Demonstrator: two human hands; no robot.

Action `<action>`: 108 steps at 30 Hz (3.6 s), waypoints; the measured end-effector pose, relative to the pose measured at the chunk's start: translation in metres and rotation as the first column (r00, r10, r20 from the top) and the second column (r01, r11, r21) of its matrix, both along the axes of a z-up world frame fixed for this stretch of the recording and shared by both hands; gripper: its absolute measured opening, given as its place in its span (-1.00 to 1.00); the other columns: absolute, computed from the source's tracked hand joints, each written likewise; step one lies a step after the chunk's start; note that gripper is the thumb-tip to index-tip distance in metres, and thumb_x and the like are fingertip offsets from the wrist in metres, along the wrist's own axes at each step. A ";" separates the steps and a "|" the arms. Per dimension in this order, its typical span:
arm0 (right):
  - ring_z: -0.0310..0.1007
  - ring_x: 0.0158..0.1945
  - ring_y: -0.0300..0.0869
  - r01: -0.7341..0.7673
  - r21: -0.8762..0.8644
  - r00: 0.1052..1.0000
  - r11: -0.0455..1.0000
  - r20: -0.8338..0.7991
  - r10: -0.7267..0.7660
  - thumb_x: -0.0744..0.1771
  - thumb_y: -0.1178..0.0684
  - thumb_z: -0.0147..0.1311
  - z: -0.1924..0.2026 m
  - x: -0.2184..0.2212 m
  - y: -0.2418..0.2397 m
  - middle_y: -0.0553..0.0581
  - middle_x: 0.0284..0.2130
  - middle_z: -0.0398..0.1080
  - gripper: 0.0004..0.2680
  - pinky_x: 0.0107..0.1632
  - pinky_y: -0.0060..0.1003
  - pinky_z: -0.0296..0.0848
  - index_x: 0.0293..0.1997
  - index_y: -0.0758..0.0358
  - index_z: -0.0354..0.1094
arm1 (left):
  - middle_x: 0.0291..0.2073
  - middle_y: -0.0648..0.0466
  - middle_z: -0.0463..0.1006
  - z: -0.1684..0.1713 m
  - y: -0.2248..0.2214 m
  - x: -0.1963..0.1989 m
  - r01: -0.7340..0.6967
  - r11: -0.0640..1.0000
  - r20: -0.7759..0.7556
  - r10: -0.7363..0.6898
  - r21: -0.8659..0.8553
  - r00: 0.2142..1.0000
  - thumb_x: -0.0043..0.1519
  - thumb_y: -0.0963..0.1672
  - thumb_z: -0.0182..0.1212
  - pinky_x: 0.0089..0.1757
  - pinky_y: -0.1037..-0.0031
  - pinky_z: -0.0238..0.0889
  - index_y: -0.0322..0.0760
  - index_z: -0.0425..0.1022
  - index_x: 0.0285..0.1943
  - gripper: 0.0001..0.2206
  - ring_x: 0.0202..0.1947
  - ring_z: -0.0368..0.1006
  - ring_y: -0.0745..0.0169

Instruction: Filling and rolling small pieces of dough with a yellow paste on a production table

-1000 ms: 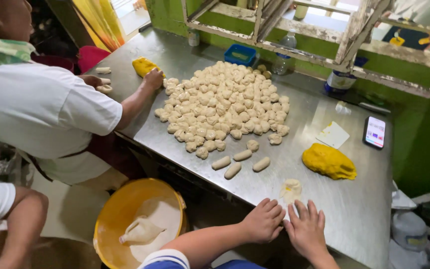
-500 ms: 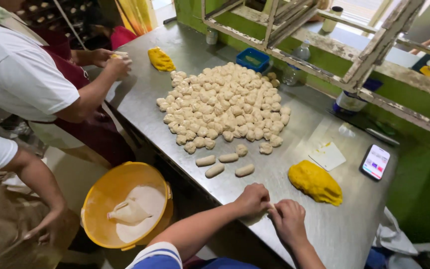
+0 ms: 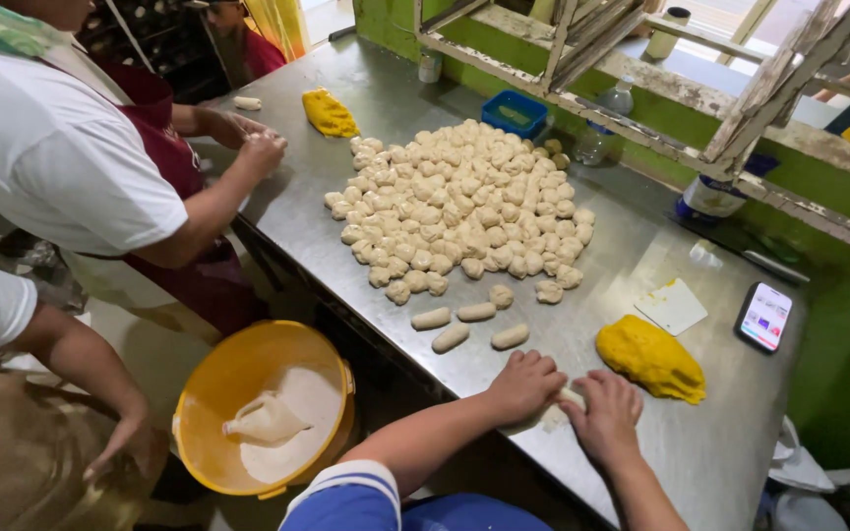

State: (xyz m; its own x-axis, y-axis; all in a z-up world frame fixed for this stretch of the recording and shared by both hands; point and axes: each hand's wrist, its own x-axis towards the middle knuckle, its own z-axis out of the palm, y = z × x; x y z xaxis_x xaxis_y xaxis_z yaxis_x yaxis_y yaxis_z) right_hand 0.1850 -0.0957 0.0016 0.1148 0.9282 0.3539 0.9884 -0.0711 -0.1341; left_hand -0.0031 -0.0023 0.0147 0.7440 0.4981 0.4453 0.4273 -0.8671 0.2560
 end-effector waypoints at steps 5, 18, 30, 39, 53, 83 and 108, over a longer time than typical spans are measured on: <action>0.24 0.25 -0.08 0.015 -0.191 0.995 0.982 -0.096 -0.033 0.17 -0.43 0.19 0.014 -0.011 -0.020 -0.14 0.08 0.37 -0.68 0.29 0.00 0.14 -0.12 -0.28 0.51 | -0.16 -0.03 0.47 0.005 0.000 -0.021 0.124 0.989 -0.009 -0.125 -0.086 0.992 0.22 0.13 0.07 -0.11 0.02 0.06 -0.15 0.54 -0.19 -0.63 -0.08 0.30 -0.17; 0.06 0.47 0.23 0.028 -0.108 0.995 0.994 -0.097 -0.038 0.25 -0.36 0.13 -0.001 -0.033 -0.059 0.14 0.33 0.27 -0.60 0.39 0.19 0.09 0.19 -0.24 0.45 | -0.09 0.04 0.51 0.001 -0.008 -0.036 0.269 0.963 0.056 -0.267 -0.021 0.962 0.22 0.20 0.02 -0.12 0.04 0.19 -0.09 0.46 0.16 -0.49 -0.03 0.33 -0.14; 0.41 0.16 0.17 -0.119 0.336 0.665 0.934 -0.672 0.326 0.25 0.27 0.21 0.026 -0.025 -0.081 0.40 0.15 0.32 -0.61 0.09 -0.10 0.54 0.23 0.40 0.40 | -0.41 0.05 0.38 -0.008 -0.041 -0.027 0.377 0.918 0.348 -0.317 -0.119 0.882 0.26 -0.06 0.21 -0.31 0.18 0.26 -0.15 0.46 -0.22 -0.87 -0.34 0.37 -0.06; 0.34 0.05 0.22 0.255 0.132 0.960 0.958 -0.153 -0.235 0.34 -0.35 0.20 0.029 0.160 -0.052 0.28 0.11 0.32 -0.45 -0.03 0.16 0.31 0.33 0.30 0.33 | 0.24 0.01 0.49 0.034 0.012 -0.102 -0.345 0.930 0.022 0.345 0.131 0.938 0.11 0.00 0.42 0.11 0.05 0.24 -0.16 0.56 0.22 -0.51 0.25 0.28 -0.21; 0.52 -0.19 0.00 0.532 0.009 0.846 0.847 0.042 -0.532 0.32 -0.23 0.19 0.006 0.219 -0.009 0.03 -0.35 0.43 -0.81 -0.09 -0.04 0.37 -0.20 -0.02 0.52 | -0.22 0.00 0.51 -0.030 0.194 -0.022 -0.281 0.960 -0.222 0.274 0.000 0.936 0.12 0.02 0.33 -0.19 0.10 0.37 -0.20 0.63 -0.08 -0.68 -0.05 0.38 -0.09; 0.54 0.03 0.19 -0.074 -0.068 0.564 0.995 -0.825 -0.014 0.26 0.29 0.08 0.099 -0.007 -0.024 0.37 -0.11 0.55 -0.72 0.09 0.03 0.49 0.07 0.31 0.50 | -0.14 -0.14 0.36 0.027 -0.010 0.027 0.191 0.713 0.387 0.121 -0.674 0.914 0.19 -0.20 0.34 -0.18 0.19 0.42 -0.32 0.52 -0.01 -0.79 -0.24 0.49 -0.22; -0.15 0.55 0.15 0.209 -0.164 0.972 0.964 -0.070 -0.223 0.35 -0.35 -0.22 -0.002 -0.038 -0.075 0.36 0.52 -0.14 -0.34 0.46 0.04 -0.07 0.53 0.38 -0.17 | 0.43 -0.45 0.19 -0.014 -0.013 -0.013 0.185 0.969 -0.060 -0.197 -0.160 0.979 0.23 0.03 0.20 0.34 0.07 -0.05 -0.66 0.12 0.47 -0.24 0.46 0.07 -0.40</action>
